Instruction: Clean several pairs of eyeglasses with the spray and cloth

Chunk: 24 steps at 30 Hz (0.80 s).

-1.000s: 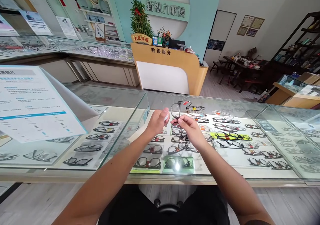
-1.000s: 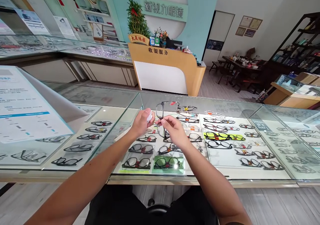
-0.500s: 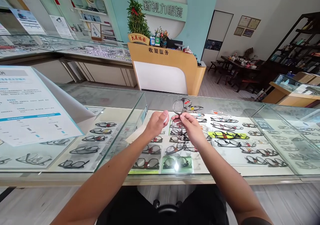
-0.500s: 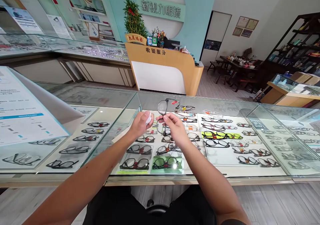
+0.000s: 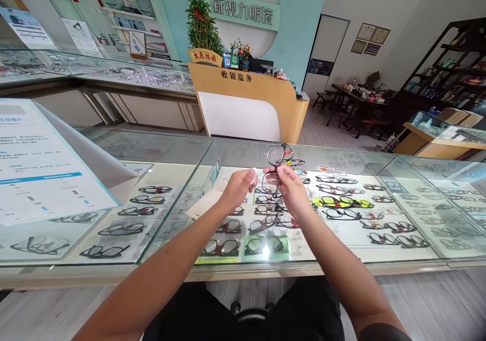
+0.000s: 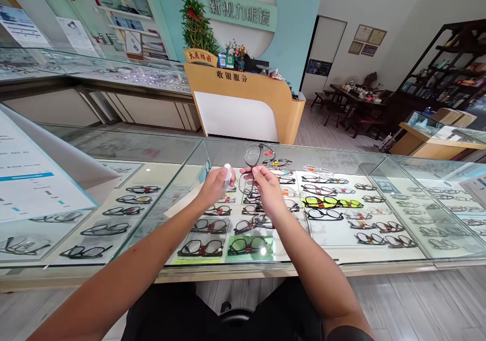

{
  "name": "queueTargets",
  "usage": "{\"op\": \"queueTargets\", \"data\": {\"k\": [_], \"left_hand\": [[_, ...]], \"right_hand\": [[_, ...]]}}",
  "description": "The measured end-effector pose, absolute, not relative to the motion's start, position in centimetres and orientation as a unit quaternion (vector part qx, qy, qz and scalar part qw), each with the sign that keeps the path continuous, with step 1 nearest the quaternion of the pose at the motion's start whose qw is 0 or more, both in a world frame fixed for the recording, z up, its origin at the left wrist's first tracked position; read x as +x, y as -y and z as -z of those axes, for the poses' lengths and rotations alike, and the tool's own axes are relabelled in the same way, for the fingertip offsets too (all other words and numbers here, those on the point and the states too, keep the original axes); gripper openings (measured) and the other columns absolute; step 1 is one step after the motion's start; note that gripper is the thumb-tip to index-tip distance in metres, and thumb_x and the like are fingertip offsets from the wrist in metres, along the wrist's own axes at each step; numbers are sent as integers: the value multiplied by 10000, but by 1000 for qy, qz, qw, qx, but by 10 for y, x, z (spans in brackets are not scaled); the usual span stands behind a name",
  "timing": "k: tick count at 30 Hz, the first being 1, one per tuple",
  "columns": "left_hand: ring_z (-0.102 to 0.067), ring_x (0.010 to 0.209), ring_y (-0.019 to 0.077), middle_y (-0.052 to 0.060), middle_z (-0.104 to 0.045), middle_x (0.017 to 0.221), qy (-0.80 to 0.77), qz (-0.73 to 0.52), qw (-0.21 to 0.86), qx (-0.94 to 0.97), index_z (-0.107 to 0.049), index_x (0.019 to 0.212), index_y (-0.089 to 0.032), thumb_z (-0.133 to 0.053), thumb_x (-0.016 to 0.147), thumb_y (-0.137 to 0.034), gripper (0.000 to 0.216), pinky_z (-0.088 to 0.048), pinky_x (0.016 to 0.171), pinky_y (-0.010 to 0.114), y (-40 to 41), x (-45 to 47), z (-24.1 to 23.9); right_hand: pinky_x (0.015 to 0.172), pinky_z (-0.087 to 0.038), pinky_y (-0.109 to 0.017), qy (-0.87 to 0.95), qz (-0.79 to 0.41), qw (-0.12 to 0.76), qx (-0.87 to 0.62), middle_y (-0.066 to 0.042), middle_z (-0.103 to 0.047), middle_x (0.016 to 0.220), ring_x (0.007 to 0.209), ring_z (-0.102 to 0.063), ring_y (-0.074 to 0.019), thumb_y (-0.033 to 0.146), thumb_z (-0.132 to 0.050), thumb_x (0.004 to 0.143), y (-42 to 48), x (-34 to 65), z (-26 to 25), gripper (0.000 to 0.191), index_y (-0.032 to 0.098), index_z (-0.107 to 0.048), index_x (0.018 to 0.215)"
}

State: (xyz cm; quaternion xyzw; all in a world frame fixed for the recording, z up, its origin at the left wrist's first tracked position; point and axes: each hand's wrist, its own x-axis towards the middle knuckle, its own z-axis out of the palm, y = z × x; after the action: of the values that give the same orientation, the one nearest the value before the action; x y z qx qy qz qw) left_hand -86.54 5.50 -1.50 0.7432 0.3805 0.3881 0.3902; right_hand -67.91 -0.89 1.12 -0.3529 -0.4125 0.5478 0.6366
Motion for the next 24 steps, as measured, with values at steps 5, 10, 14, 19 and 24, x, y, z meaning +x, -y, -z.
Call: {"op": "queueTargets", "data": {"k": [5,10,14,19,24], "left_hand": [[-613,948,250,68,-661,1039,-477,-401,355,697,-557,1066,-243,-512,1043,-539,300,-520,869,381,-97,-864,20],[-638,1124,291,107,-678,1180,-534,-365,328,688,-542,1126,-236,-620,994,-348,190,-556,972,409,-135,-856,23],[-655,1053,289,87,-700,1086,-551,-342,314,694,-584,1085,-225,-676,960,-290,169,-563,962,412,-144,-852,27],[-676,1010,287,73,-728,1043,-557,-336,308,694,-647,1084,-220,-724,928,-258,178,-590,929,420,-144,-854,32],[-571,1455,323,166,-614,1472,-551,-453,217,667,-586,1382,-220,-745,951,-250,460,-488,1250,494,-94,-854,10]], "right_hand": [[864,-548,-338,397,-552,650,-340,-40,-877,1066,940,-731,-221,665,-987,770,4,-675,-12,468,275,-752,877],[831,-519,-321,397,-542,655,-346,-46,-871,1064,942,-709,-215,678,-977,770,1,-672,-13,475,271,-751,866],[829,-508,-316,397,-540,655,-350,-46,-868,1068,947,-697,-213,685,-972,769,0,-670,-14,481,271,-745,862],[821,-501,-329,402,-536,650,-358,-49,-869,1098,934,-700,-216,671,-936,810,-1,-667,-13,451,273,-735,877],[811,-478,-333,406,-528,652,-362,-47,-870,1103,941,-695,-220,666,-922,825,-1,-665,-13,432,277,-742,876]]}}
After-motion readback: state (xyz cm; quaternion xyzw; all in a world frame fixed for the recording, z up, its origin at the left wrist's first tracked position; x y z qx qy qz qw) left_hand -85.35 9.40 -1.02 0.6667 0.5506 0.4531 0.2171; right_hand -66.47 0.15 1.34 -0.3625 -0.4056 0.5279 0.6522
